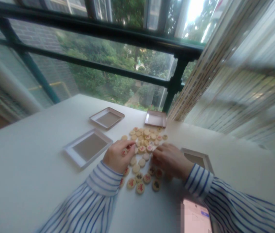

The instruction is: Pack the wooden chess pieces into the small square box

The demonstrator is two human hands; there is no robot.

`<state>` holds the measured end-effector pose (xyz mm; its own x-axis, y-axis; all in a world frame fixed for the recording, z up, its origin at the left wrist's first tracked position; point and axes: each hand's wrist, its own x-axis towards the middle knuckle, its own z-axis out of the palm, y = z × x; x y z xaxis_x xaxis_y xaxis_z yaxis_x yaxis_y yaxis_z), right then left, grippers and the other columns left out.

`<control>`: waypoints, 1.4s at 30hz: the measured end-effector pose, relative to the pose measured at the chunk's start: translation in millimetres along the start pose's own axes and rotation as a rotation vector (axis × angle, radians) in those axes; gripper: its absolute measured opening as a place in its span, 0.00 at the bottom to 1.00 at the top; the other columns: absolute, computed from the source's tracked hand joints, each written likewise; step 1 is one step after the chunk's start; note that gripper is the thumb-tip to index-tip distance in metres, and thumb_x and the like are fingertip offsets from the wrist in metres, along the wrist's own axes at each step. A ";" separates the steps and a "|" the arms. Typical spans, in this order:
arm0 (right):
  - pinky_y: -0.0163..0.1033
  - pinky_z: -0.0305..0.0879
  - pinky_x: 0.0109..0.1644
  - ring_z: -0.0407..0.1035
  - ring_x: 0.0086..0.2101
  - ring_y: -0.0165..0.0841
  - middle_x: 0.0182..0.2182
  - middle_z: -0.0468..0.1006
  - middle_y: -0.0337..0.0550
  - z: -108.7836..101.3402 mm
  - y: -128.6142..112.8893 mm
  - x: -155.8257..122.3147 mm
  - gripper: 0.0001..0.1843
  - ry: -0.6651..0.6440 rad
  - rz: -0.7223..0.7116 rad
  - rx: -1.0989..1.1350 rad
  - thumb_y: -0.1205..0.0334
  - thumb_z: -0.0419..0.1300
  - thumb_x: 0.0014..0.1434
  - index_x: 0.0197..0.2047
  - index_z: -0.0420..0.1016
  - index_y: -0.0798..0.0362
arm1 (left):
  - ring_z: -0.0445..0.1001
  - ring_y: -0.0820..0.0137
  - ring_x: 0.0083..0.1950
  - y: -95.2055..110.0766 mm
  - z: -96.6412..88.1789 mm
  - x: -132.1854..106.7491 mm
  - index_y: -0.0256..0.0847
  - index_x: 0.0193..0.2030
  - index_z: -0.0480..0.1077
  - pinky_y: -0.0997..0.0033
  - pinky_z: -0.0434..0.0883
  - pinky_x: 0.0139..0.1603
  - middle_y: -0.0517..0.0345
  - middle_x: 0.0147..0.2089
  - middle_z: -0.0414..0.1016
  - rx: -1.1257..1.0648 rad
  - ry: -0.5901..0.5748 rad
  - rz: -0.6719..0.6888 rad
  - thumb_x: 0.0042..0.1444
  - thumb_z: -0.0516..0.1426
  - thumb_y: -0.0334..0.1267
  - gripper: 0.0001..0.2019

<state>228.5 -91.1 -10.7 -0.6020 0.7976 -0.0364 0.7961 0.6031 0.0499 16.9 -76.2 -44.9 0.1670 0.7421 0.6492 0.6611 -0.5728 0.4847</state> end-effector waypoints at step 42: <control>0.29 0.52 0.24 0.61 0.23 0.23 0.25 0.72 0.36 -10.7 -4.8 -7.4 0.15 0.038 0.379 1.569 0.54 0.63 0.48 0.36 0.72 0.56 | 0.76 0.65 0.40 27.9 9.5 -5.6 0.38 0.42 0.70 0.64 0.73 0.40 0.50 0.39 0.78 -0.124 -0.037 0.304 0.50 0.59 0.36 0.12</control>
<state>228.4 -99.9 0.0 -0.3480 0.9073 -0.2361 0.1527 -0.1936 -0.9691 41.4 -93.0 -40.6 0.3709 0.5418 0.7542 0.4835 -0.8061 0.3413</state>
